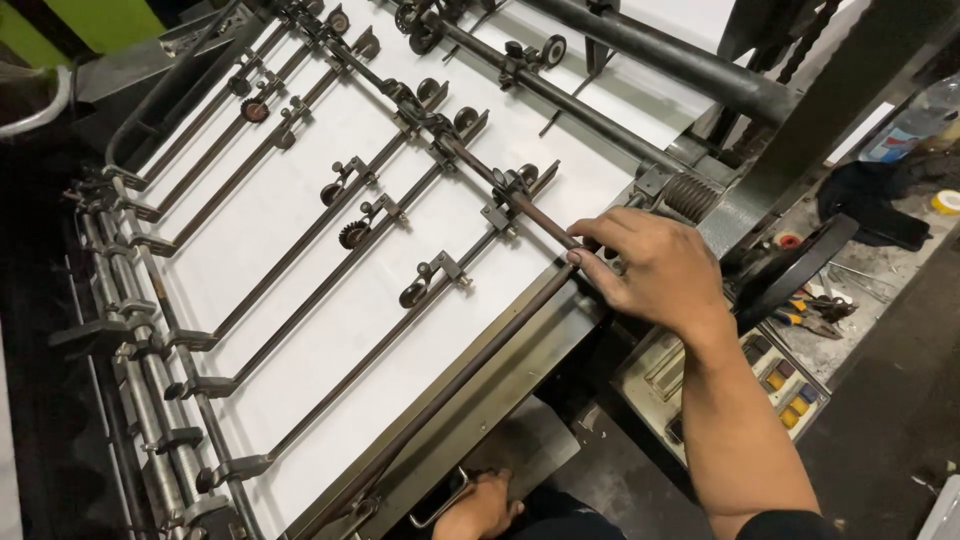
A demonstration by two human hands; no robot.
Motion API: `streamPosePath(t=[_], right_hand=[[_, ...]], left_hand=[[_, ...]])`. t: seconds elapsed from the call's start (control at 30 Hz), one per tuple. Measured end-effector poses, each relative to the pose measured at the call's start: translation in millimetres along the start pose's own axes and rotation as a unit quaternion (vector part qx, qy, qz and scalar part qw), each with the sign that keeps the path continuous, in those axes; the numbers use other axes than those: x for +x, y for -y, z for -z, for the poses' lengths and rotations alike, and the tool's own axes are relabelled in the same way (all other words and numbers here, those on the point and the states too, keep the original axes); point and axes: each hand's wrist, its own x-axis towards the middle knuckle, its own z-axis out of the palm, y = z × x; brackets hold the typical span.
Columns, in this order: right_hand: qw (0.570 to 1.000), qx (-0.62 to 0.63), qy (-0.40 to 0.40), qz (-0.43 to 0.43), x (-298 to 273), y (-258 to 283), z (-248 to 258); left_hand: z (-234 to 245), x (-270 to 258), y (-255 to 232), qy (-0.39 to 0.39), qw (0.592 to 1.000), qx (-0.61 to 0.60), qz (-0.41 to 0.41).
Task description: Operating and adjusting the feeding mechanism of an offset printing machine.
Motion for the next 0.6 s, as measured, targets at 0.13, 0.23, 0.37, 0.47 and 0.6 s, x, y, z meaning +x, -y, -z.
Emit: streamPosePath(t=[0.13, 0.23, 0.37, 0.47, 0.6], right_hand=[[1.0, -0.018, 0.011, -0.013, 0.8, 2.5, 0.2], [1.0, -0.015, 0.006, 0.0, -0.2, -0.1, -1.7], [1.0, -0.013, 0.006, 0.0, -0.3, -2.9, -5.3], [0.998, -0.023, 0.049, -0.019, -0.8, -8.6, -11.5], [0.999, -0.036, 0.014, -0.006, -0.6, 1.4, -6.6]], left_hand=[[-1.1, -6.4, 0.1, -0.012, 1.0, 0.003, 0.004], [-8.2, -4.1, 5.2, -0.055, 0.998, -0.018, -0.022], [-5.4, -9.0, 4.6, -0.058, 0.998, -0.023, -0.028], [-20.7, 14.1, 17.2, -0.074, 0.997, -0.006, -0.034], [-18.6, 12.6, 16.7, -0.048, 0.997, 0.012, -0.058]])
